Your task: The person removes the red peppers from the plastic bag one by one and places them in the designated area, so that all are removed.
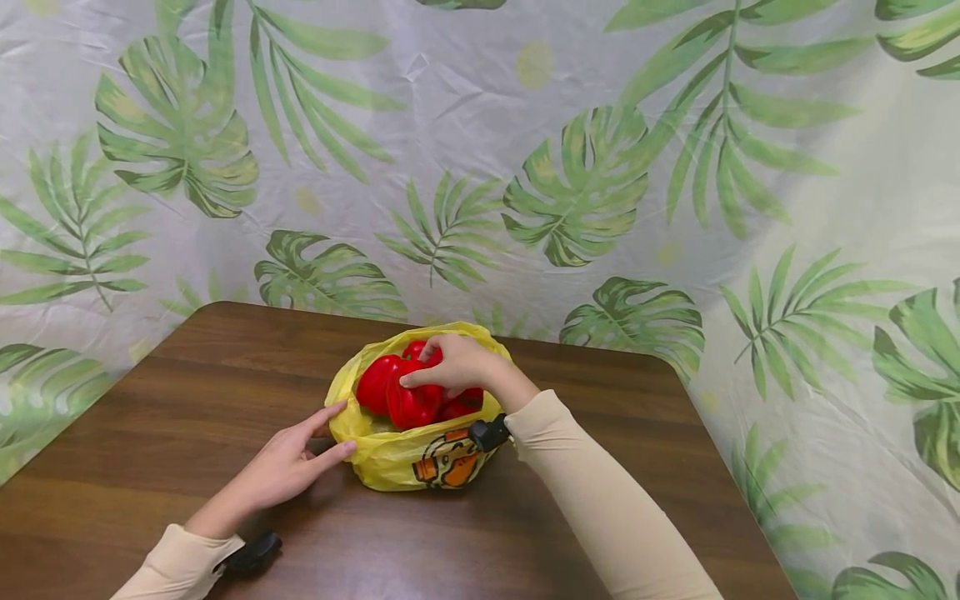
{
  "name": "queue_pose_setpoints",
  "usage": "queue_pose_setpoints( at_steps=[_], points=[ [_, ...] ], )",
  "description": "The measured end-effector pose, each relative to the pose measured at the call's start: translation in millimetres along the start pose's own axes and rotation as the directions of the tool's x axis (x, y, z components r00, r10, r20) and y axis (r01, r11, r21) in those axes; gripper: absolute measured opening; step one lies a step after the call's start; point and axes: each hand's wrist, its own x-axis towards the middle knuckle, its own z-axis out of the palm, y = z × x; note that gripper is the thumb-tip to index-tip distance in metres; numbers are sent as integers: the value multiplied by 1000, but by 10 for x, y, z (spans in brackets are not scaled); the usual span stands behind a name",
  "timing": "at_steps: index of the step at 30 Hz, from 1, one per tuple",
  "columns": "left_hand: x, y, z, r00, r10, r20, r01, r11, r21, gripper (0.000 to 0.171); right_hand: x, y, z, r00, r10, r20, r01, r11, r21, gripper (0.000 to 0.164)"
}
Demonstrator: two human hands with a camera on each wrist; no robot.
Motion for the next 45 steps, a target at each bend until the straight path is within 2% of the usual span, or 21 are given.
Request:
queue_pose_setpoints(
  at_steps=[10,18,33,45],
  points=[
    [-17,-47,-71,1000,2,-5,-2,1000,10,77,-72,77,-81,999,-13,-47,16,999,51,48],
    [-3,-81,-116,1000,11,-8,-11,1000,14,76,-128,226,-175,996,-9,-85,16,996,88,48],
    [-12,-76,-116,1000,-3,5,3,1000,7,77,-303,461,-374,982,-34,-184,63,986,152,47],
    [-20,-93,-120,1000,4,-8,-3,1000,26,76,-386,624,-463,973,-12,-231,59,978,199,52]
  ],
)
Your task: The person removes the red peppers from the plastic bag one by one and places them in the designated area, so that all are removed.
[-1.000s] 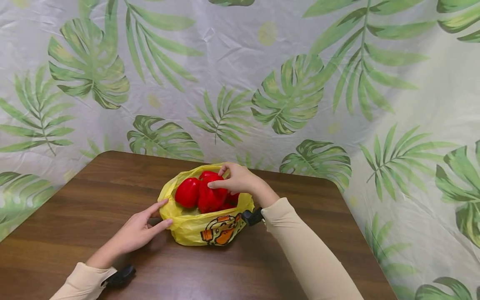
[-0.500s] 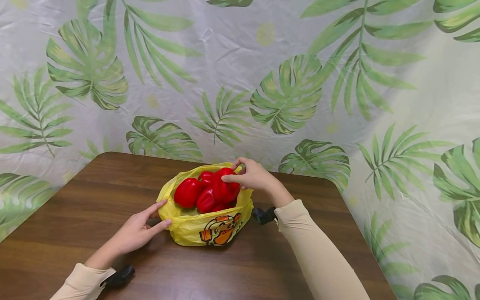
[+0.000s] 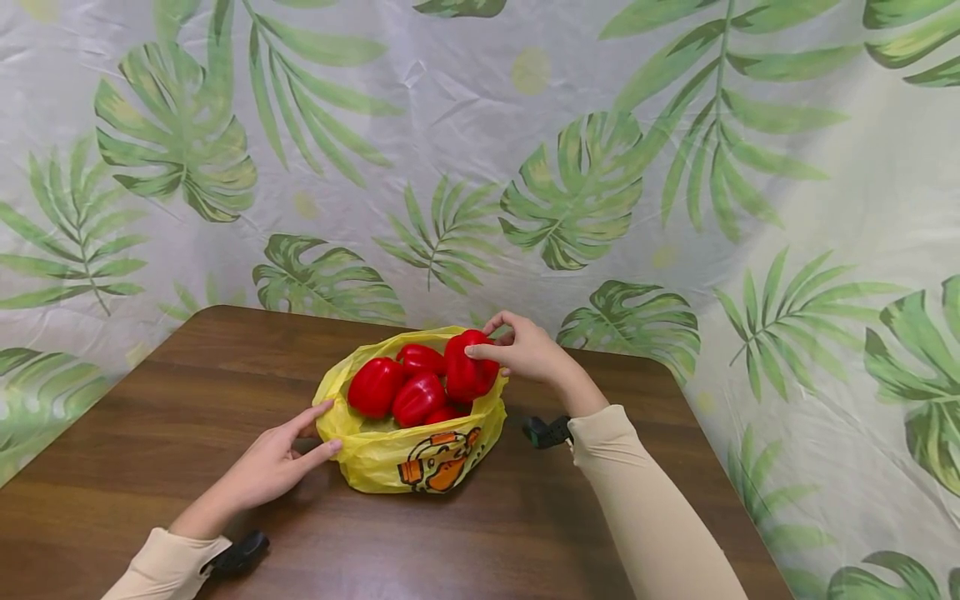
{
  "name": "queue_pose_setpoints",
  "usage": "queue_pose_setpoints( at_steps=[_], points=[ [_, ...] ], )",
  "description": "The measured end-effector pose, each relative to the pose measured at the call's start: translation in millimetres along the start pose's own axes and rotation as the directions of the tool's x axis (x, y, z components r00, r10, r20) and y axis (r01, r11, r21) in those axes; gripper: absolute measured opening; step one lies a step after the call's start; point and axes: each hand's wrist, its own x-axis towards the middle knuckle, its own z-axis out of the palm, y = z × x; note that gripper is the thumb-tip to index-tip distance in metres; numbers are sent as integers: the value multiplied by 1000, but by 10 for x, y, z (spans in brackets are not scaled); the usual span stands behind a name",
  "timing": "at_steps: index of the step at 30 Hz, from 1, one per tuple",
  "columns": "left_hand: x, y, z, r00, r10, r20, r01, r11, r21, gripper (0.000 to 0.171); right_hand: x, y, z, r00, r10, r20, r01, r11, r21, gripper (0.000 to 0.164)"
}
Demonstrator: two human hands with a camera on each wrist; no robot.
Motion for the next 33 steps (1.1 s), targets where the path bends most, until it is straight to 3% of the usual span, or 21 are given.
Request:
queue_pose_setpoints(
  at_steps=[16,33],
  points=[
    [0,-2,14,999,-28,22,28,1000,-5,79,-69,349,-229,997,47,-54,-41,993,110,54],
    [-9,14,15,1000,-3,17,3,1000,-6,78,-138,669,-386,987,113,-113,-103,991,87,60]
  ],
)
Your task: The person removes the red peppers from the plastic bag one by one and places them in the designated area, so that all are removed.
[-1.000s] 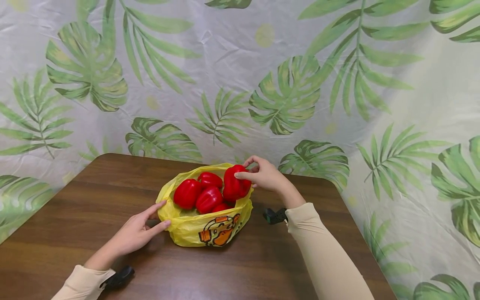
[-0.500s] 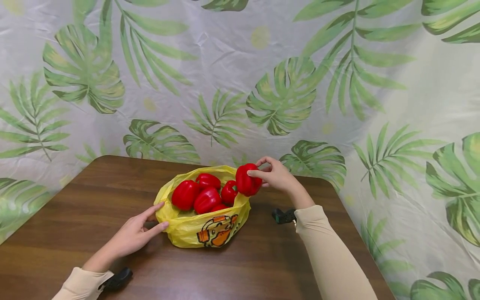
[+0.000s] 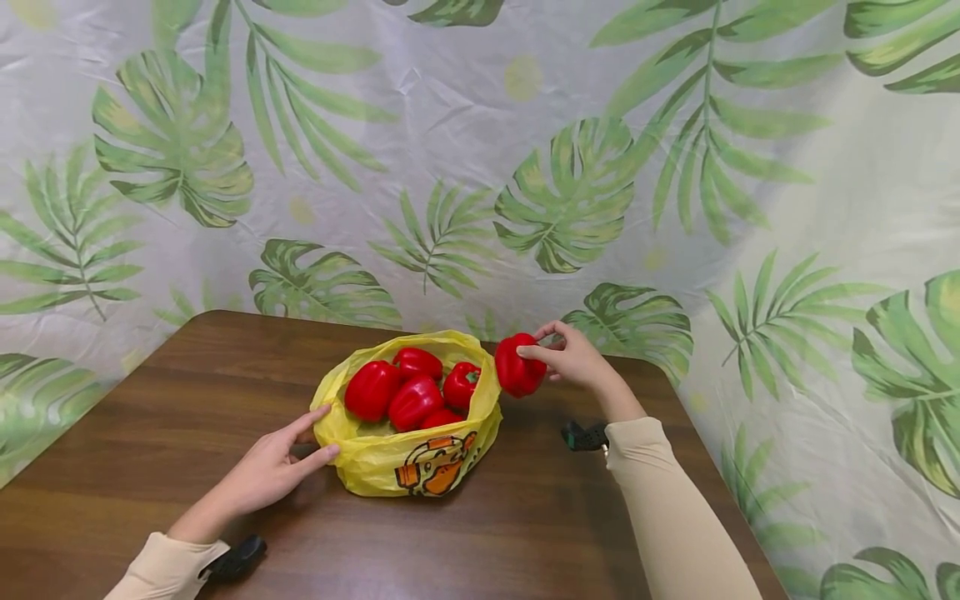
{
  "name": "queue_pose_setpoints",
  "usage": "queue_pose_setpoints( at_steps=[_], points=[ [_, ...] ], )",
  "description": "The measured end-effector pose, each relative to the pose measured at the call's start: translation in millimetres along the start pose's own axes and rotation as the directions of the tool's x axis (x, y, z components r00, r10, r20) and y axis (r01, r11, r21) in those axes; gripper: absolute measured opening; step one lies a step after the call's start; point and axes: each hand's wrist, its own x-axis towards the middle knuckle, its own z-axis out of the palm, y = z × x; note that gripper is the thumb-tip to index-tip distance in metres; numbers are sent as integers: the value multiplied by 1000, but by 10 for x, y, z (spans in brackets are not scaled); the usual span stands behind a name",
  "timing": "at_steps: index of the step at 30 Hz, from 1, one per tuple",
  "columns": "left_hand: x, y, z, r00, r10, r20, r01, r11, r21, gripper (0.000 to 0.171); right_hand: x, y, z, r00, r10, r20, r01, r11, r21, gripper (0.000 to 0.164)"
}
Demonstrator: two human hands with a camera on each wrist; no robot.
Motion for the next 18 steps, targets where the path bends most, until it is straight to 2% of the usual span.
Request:
queue_pose_setpoints(
  at_steps=[5,13,18],
  points=[
    [6,-5,6,1000,8,-6,-8,1000,4,78,4,130,-13,1000,23,-9,-23,1000,-3,60],
    [13,-14,0,1000,15,-13,-15,1000,8,78,43,358,-20,999,40,-30,-44,991,-127,59],
    [11,-18,2,1000,14,-14,-14,1000,2,78,57,486,0,996,65,-56,-73,985,-159,59]
  ],
)
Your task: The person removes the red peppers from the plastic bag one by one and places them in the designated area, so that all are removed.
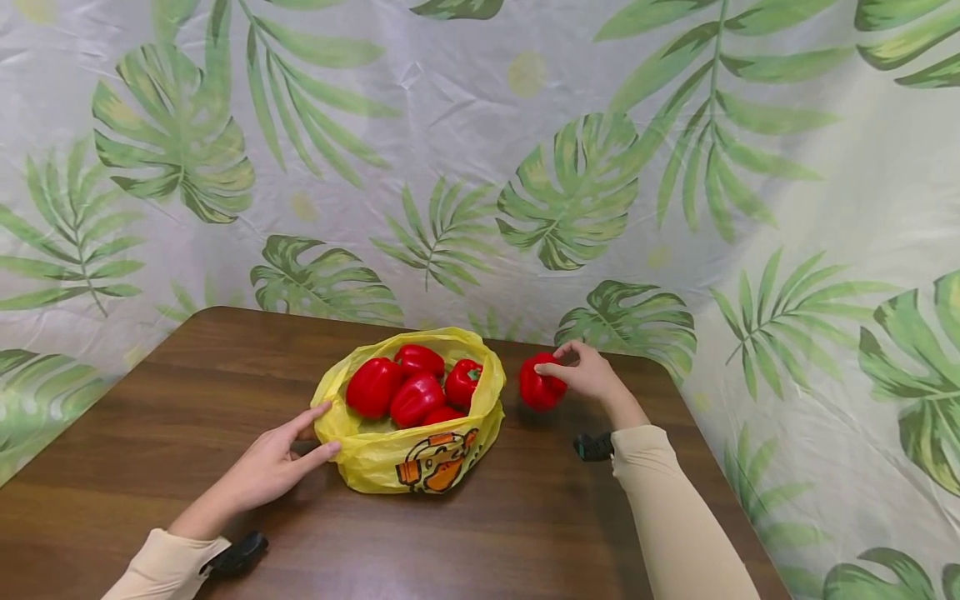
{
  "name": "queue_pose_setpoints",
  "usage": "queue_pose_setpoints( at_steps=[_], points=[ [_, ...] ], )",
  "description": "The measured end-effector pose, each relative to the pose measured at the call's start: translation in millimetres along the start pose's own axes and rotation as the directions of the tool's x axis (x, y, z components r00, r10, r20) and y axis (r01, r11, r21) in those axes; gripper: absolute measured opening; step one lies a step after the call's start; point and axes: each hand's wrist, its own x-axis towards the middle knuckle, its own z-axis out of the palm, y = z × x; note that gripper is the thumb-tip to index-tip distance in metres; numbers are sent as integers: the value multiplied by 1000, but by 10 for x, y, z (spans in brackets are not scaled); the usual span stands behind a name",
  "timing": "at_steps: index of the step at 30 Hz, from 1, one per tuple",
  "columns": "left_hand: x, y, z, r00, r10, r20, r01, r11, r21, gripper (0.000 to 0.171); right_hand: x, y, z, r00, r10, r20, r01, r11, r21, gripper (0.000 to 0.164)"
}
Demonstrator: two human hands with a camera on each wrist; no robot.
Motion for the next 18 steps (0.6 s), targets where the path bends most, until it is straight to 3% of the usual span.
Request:
queue_pose_setpoints(
  at_steps=[18],
  points=[
    [-7,3,-2,1000,-13,17,14,1000,-17,78,-10,141,98,997,58,-47,-61,997,-55,59]
  ],
)
